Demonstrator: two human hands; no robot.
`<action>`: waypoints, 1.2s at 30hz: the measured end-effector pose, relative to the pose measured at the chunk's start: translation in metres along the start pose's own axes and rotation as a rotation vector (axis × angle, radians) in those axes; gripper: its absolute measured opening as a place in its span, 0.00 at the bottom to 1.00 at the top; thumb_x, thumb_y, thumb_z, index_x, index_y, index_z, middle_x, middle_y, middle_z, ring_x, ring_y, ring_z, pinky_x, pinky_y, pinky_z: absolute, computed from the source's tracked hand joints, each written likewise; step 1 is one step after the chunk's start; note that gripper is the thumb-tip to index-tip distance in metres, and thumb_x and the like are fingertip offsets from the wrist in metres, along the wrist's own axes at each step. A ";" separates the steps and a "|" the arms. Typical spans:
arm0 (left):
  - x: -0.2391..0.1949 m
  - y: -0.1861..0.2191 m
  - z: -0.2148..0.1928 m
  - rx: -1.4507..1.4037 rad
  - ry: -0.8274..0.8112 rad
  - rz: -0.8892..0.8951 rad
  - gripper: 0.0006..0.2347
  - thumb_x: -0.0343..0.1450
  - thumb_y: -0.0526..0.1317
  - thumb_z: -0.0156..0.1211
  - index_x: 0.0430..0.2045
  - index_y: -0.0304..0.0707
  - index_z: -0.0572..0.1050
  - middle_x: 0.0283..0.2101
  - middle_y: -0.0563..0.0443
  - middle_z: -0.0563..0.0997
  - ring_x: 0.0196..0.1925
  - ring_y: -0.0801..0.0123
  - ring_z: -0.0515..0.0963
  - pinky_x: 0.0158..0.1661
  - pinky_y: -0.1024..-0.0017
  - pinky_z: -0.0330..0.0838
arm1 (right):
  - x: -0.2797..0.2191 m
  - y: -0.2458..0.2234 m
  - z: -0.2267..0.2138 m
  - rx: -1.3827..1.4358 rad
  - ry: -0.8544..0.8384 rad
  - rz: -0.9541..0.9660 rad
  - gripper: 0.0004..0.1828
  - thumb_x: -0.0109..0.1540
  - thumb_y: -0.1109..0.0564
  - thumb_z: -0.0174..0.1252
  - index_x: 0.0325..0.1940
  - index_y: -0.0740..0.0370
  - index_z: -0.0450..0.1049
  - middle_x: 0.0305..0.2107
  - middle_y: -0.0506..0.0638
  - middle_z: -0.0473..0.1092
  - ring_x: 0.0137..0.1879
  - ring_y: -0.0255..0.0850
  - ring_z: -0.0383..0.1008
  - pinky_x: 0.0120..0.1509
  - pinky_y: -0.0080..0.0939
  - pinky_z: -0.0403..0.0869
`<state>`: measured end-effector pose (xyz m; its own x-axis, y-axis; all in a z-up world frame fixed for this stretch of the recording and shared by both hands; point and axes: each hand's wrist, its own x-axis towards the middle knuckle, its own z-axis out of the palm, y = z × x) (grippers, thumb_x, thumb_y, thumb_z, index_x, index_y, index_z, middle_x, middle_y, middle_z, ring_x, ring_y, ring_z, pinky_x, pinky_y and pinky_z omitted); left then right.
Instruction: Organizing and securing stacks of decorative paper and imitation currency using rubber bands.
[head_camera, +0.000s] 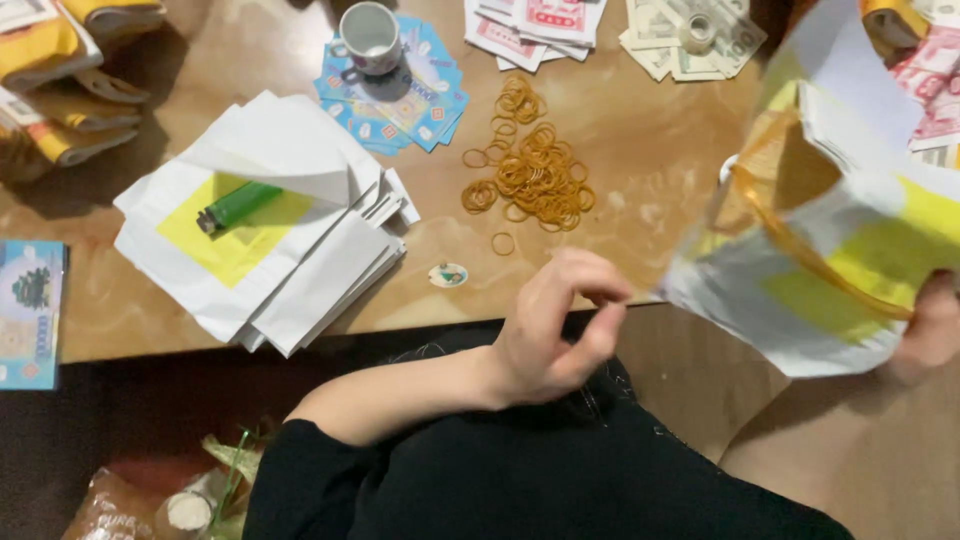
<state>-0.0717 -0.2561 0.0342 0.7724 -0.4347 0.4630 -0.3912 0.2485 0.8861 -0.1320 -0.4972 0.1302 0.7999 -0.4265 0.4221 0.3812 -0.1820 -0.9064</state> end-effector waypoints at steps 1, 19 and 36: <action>0.002 0.005 -0.003 0.160 0.009 0.235 0.08 0.80 0.36 0.58 0.53 0.43 0.72 0.48 0.53 0.79 0.50 0.66 0.80 0.51 0.73 0.73 | -0.006 0.023 0.008 0.005 0.033 -0.026 0.27 0.75 0.55 0.53 0.74 0.70 0.56 0.62 0.61 0.67 0.61 0.46 0.71 0.65 0.43 0.73; 0.008 -0.009 -0.005 0.577 -0.014 0.246 0.22 0.72 0.40 0.70 0.59 0.38 0.70 0.59 0.43 0.72 0.63 0.51 0.74 0.62 0.61 0.69 | -0.062 0.125 0.064 -0.120 0.200 -0.203 0.25 0.75 0.59 0.52 0.71 0.72 0.52 0.64 0.58 0.62 0.65 0.41 0.64 0.76 0.41 0.64; 0.038 0.006 -0.046 0.605 0.043 0.290 0.38 0.65 0.39 0.74 0.68 0.25 0.59 0.67 0.35 0.68 0.69 0.46 0.71 0.69 0.57 0.66 | -0.034 0.090 0.111 0.139 0.011 0.317 0.21 0.74 0.56 0.48 0.65 0.76 0.67 0.50 0.56 0.69 0.50 0.39 0.67 0.55 0.37 0.66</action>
<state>-0.0215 -0.2311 0.0564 0.6084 -0.3854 0.6937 -0.7875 -0.1849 0.5880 -0.0730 -0.4004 0.0359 0.8840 -0.4521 0.1187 0.1742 0.0830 -0.9812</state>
